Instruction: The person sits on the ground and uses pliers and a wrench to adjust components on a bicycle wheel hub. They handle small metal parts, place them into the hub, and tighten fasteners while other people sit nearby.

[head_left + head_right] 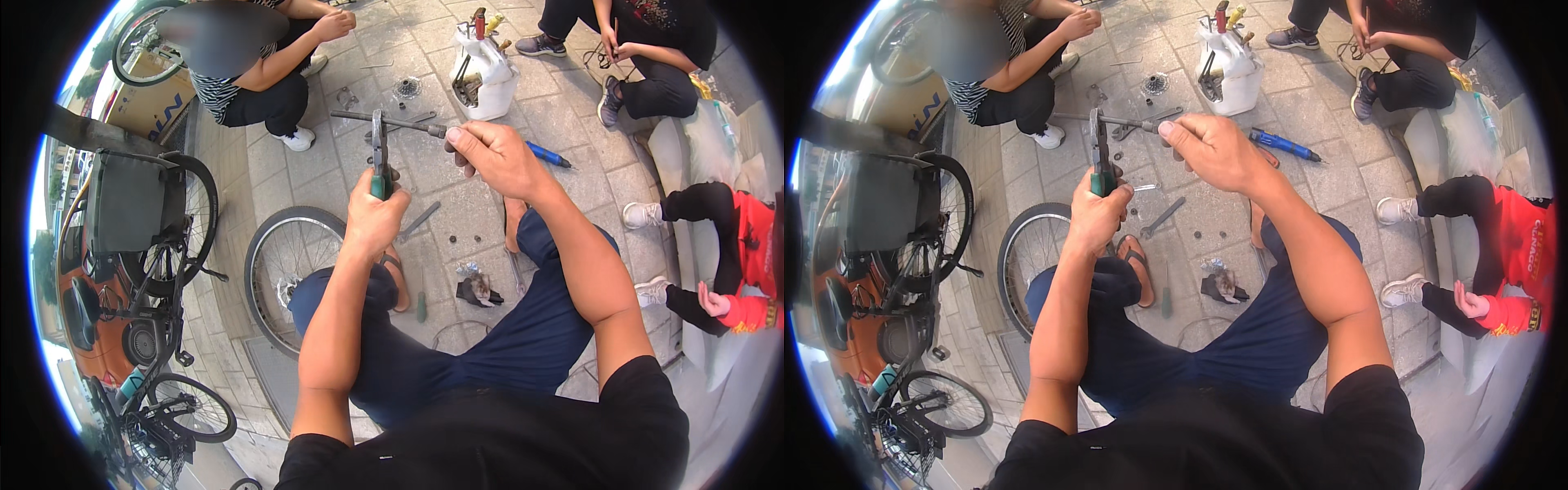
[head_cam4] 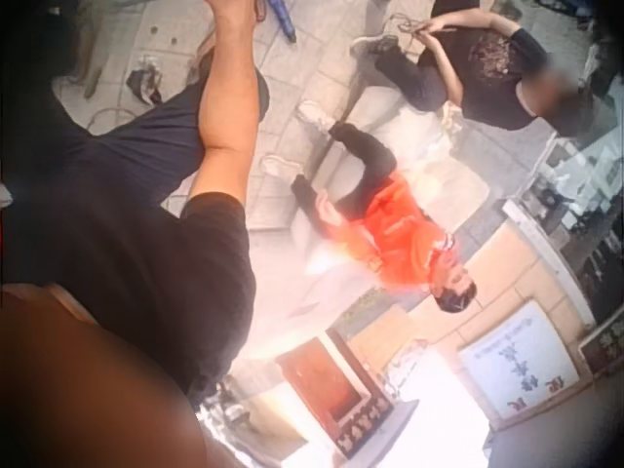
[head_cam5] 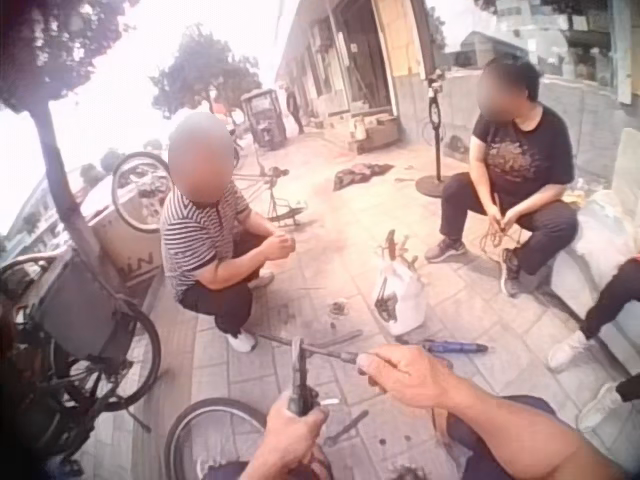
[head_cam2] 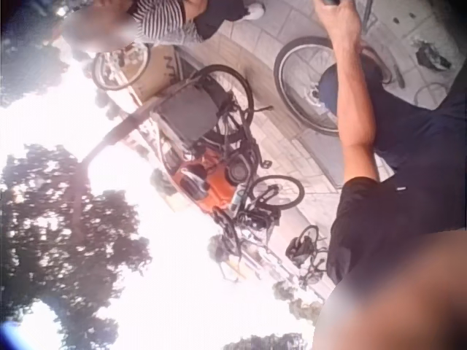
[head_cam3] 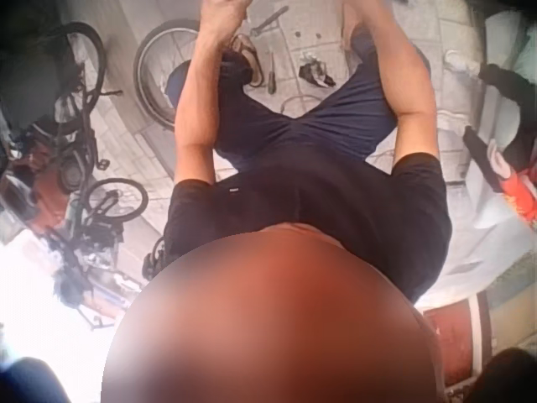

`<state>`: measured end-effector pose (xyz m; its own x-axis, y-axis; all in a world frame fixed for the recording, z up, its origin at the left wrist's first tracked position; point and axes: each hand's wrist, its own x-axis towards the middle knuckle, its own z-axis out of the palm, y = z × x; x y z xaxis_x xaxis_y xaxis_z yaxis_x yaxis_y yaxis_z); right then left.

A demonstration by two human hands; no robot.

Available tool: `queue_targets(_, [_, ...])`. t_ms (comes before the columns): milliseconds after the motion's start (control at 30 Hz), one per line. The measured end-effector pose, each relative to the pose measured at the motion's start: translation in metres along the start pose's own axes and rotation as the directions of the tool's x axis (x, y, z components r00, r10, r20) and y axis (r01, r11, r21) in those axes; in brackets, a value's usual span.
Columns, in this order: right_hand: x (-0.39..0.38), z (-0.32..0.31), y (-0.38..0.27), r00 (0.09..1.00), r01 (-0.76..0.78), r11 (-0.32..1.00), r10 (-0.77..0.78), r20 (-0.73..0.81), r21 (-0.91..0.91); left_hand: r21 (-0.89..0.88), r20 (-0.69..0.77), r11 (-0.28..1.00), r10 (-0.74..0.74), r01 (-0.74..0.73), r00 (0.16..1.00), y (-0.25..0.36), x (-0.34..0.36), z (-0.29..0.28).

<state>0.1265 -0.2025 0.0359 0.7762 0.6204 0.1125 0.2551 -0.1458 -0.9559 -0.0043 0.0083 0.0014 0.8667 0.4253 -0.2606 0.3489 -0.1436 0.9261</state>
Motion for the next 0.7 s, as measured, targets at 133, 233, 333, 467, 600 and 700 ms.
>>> queue_targets(133, [0.003,0.006,0.010,0.958,-0.288,0.891,0.266,0.110,0.352,-0.076,0.050,0.996,-0.032,0.036,0.998,0.002,-0.001,0.002])
queue_targets(233, [0.006,0.015,0.018,0.951,-0.298,0.825,0.297,0.081,0.480,-0.121,0.115,0.987,-0.089,0.103,0.989,0.006,-0.002,0.000])
queue_targets(333, [0.010,0.014,0.023,0.939,-0.306,0.878,0.342,-0.036,0.368,-0.048,0.198,0.977,-0.194,0.207,0.961,0.002,0.001,0.002])
queue_targets(467, [0.020,-0.004,0.024,0.968,-0.152,0.983,0.127,-0.218,-0.102,0.122,0.295,0.929,-0.369,0.349,0.881,-0.037,0.024,0.017])
queue_targets(600, [0.024,-0.018,0.019,0.931,-0.222,0.941,0.126,-0.341,-0.257,0.221,0.262,0.857,-0.513,0.466,0.818,-0.123,0.048,0.057])
queue_targets(700, [0.020,-0.026,0.012,0.898,-0.244,0.929,0.108,-0.427,-0.278,0.230,0.130,0.780,-0.618,0.583,0.776,-0.204,0.041,0.088])
